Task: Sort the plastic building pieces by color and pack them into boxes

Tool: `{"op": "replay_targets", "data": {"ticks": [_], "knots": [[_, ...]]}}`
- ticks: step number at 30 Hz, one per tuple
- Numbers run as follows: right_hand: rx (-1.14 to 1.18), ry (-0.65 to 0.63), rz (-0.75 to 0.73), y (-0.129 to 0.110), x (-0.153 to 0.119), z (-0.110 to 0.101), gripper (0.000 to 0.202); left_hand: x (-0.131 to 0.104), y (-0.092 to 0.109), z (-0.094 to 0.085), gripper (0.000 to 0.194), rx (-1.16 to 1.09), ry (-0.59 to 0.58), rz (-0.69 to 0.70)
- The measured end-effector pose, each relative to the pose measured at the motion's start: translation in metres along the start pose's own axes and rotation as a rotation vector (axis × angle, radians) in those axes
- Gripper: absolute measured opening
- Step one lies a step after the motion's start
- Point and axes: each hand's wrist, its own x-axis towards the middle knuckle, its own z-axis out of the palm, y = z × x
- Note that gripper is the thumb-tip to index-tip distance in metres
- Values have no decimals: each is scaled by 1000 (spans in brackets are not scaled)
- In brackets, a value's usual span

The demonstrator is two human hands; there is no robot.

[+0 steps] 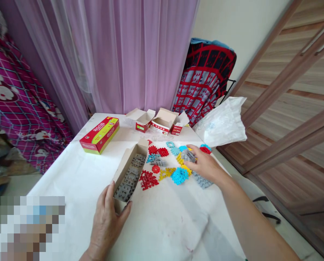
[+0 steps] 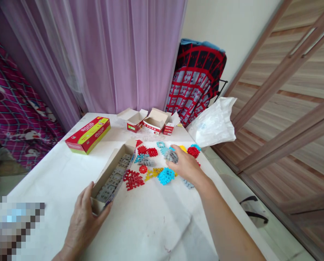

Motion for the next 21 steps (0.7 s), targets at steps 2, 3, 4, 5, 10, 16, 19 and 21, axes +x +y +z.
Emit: {"op": "replay_targets", "data": {"ticks": [2,3,4,5,10,16,19,21], "knots": [[60,-47,-129,-42,16,14,65,0,1,0,84,-10,-2,-12],[69,-68,-192,-62,24,22,66,-1,1,0,84,-12,0,-14],[69,-91,-247,-80,32,30,67,-1,1,0,83,-12,3,-14],[57,-110,-299,-96,40,38,67,-2,1,0,83,-11,4,-15],[-76,-128,-443,-135,67,66,59,-5,1,2,82,-12,11,-37],[-129,-118,-477,-133,77,83,58,-6,1,4,81,-11,1,-62],[-104,-72,-513,-130,75,85,63,-6,1,4,81,-9,-5,-65],[-66,-10,-507,-126,70,82,55,-6,1,5,81,-14,-5,-70]]}}
